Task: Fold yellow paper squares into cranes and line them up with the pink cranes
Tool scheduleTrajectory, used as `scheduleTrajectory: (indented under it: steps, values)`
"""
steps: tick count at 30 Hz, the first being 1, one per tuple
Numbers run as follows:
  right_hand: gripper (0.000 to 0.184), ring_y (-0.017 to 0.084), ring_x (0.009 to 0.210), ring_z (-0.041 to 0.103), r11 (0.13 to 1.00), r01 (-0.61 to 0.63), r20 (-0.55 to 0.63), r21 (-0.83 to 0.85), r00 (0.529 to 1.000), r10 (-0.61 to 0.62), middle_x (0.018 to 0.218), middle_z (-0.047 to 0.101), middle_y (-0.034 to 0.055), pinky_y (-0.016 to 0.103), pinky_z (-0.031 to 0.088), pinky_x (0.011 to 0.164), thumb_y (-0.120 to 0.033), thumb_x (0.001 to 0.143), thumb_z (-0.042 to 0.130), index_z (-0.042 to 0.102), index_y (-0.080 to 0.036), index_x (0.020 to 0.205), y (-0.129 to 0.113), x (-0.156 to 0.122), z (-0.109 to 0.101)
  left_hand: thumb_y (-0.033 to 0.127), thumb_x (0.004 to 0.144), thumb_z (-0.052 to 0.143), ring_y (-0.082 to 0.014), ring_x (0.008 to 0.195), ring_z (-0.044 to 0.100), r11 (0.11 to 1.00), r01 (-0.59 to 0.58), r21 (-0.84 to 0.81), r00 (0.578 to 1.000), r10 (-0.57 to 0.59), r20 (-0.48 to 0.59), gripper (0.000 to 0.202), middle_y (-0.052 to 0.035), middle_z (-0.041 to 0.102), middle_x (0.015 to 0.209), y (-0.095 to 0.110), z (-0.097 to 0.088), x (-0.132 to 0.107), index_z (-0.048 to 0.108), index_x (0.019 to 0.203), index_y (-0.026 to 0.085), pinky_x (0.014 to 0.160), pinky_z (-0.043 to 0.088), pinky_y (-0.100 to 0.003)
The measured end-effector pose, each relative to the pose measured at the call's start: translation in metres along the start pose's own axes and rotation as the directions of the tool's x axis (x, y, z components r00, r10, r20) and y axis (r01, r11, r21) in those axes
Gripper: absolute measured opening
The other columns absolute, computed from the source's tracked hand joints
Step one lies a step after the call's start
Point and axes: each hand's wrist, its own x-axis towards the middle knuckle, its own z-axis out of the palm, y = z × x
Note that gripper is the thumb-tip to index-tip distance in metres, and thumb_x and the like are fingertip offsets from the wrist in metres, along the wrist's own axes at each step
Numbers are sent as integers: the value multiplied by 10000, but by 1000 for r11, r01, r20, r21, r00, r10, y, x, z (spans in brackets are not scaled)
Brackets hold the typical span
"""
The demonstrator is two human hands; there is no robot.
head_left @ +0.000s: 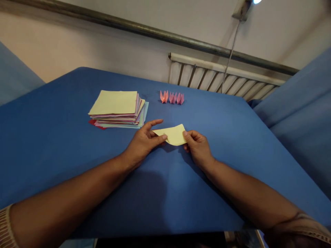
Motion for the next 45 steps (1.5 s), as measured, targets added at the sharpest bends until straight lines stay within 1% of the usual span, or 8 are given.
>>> scheduleTrajectory:
  steps: [5,12,18,23,28,32,37,45]
  values:
    - [392,79,425,435,997,64,-65,-49,996,-67,491,519,-55,227,343,429,-561,771,684,558,-202,676,0,2,0,338,736,752,-171,943,660,995,-46,92,993,35,117,524,-63,706,1097,1,6,-6,634,1226,195,860,527,-314]
    - [327,93,474,531,999,47,127,17,991,-49,549,593,-45,228,422,465,-507,759,720,615,-199,798,-2,-7,4,329,714,759,-134,713,617,987,-21,157,996,35,-87,338,-40,715,868,-1,4,-2,729,1009,167,677,518,-273]
    - [339,94,469,532,1000,-17,202,4,979,15,559,635,-22,245,442,481,-520,742,727,624,-197,733,-4,-7,0,313,718,754,-139,775,632,983,-50,174,994,66,-89,306,-42,714,908,-1,2,-1,730,985,167,723,514,-268]
    - [360,88,459,508,999,-34,191,-5,981,35,532,613,-36,238,422,478,-523,712,752,589,-204,677,-4,-5,0,333,715,757,-131,704,619,972,-41,230,999,38,18,408,-21,692,833,-2,1,-1,684,1079,164,660,502,-260]
    - [411,83,447,487,1000,-25,162,-11,986,26,530,580,-47,240,413,476,-559,696,753,552,-207,630,-6,-6,1,314,635,813,-193,880,676,975,-50,217,989,17,148,617,-63,708,997,-5,3,-3,588,1189,161,817,536,-342]
    - [430,85,454,486,999,16,166,-49,986,-7,547,579,-38,245,408,478,-579,713,734,548,-203,616,-6,-7,3,330,652,798,-191,893,674,970,-51,237,991,19,135,600,-65,702,1016,-3,3,-4,581,1182,155,815,529,-327]
    - [418,88,466,465,989,87,147,-124,987,-68,520,543,-43,243,369,480,-571,745,710,556,-203,621,-4,-9,3,405,751,707,-155,693,622,917,-55,395,995,18,97,499,-21,672,803,2,3,-5,616,1166,144,607,477,-268]
    - [435,92,466,433,977,123,164,-175,982,-94,494,516,-42,247,339,480,-585,800,651,542,-207,614,-5,-11,2,258,649,778,-199,904,687,972,-52,228,990,20,138,600,-68,700,1018,-8,4,-3,552,1197,165,825,545,-346]
